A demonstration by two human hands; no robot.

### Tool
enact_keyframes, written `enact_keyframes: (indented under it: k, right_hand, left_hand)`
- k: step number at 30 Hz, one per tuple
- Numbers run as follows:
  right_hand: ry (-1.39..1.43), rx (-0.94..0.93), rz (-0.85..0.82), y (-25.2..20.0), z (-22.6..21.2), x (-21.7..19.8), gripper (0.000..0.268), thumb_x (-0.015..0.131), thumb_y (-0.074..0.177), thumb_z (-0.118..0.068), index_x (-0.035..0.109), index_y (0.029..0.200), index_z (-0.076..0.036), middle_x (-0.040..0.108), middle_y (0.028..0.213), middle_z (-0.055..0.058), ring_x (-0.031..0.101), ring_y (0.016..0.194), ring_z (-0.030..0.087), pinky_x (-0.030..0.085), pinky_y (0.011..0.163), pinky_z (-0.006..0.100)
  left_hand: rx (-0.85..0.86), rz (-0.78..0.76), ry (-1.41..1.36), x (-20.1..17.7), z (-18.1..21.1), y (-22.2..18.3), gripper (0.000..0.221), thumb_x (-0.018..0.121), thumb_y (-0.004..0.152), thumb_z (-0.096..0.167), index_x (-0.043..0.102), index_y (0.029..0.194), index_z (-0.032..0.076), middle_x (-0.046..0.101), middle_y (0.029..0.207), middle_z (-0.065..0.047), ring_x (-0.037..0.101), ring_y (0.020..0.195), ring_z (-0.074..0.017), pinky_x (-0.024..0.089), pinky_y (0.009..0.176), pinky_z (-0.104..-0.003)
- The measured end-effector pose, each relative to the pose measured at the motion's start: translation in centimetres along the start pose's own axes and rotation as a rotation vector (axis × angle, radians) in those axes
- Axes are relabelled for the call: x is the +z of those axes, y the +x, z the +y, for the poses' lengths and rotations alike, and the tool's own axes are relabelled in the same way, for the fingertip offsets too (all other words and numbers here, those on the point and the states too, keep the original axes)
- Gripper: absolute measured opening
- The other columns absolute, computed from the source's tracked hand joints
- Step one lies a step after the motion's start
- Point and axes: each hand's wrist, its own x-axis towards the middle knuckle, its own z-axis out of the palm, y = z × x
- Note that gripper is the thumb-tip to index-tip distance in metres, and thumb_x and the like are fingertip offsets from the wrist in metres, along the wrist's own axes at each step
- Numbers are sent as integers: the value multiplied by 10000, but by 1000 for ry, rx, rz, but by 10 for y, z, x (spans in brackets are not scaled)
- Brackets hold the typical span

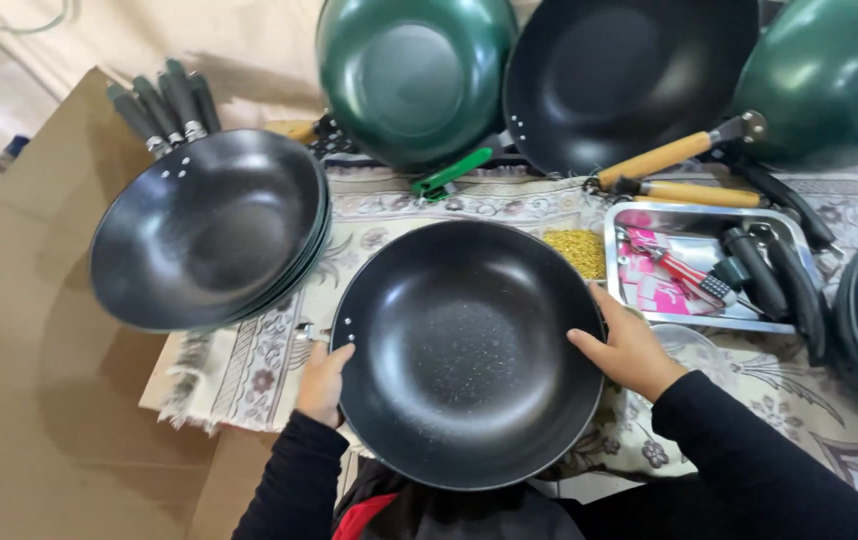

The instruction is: Assembling metal brackets and wooden handles onto woks using a screwdriver.

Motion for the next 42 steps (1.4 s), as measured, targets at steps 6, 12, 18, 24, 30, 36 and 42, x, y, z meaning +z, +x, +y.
enact_keyframes:
  k: [6, 12, 18, 24, 30, 36, 42]
  right_hand:
    - [-162, -182, 275, 25, 44, -45, 423, 667, 937, -309, 691, 1319, -127, 730, 1193, 71, 689, 882, 233, 550, 789, 371]
    - [-444, -135, 417, 54, 139, -86, 431, 694, 892, -311, 763, 1216, -36, 765, 1113, 191, 683, 1075, 390, 503, 981, 495]
    - [-561, 156, 208, 56, 146, -85, 460, 644, 855, -378, 738, 1248, -157, 706, 1150, 188, 642, 1125, 440, 525, 955, 565]
    - [-633, 171, 183, 70, 188, -68, 571, 757, 832, -364, 695, 1363, -162, 723, 1183, 114, 711, 1094, 328, 663, 844, 457]
    - [-483, 260, 204, 64, 176, -69, 579, 733, 856, -416, 687, 1376, -165, 684, 1247, 121, 713, 1101, 334, 642, 870, 496]
    - [-123, 85, 509, 45, 160, -90, 382, 718, 855, -377, 787, 1164, -163, 679, 1122, 131, 657, 1145, 350, 552, 994, 449]
    - [-29, -148, 860, 12, 117, -109, 261, 741, 825, -204, 801, 1078, -182, 657, 989, 39, 660, 983, 270, 564, 817, 355]
  left_hand:
    - [118, 175, 71, 18, 37, -67, 711, 542, 934, 260, 316, 1576, 53, 385, 1634, -104, 379, 1496, -222, 274, 1229, -342]
    - [677, 163, 29, 18, 4, -99, 674, 567, 883, 39, 254, 1478, -6, 279, 1556, -192, 255, 1526, -274, 156, 1286, -514]
    - [1224, -236, 399, 82, 89, -132, 391, 667, 852, 105, 575, 1232, 95, 578, 1378, -126, 454, 1435, -341, 286, 1263, -495]
    - [1360, -802, 487, 215, 78, -101, 308, 690, 929, 314, 702, 1197, 163, 695, 1188, -66, 590, 1281, -318, 391, 1136, -464]
    - [1391, -822, 865, 334, 13, -47, 318, 719, 833, 381, 696, 1124, 254, 690, 1065, 15, 670, 1125, -232, 481, 1026, -433]
    - [1237, -766, 1136, 378, 0, -43, 454, 667, 867, 450, 626, 1287, 283, 625, 1265, 27, 600, 1254, -234, 444, 1056, -448]
    - [1343, -628, 1048, 383, 22, -68, 668, 739, 845, 302, 515, 1467, 208, 570, 1387, -73, 536, 1345, -302, 413, 1097, -487]
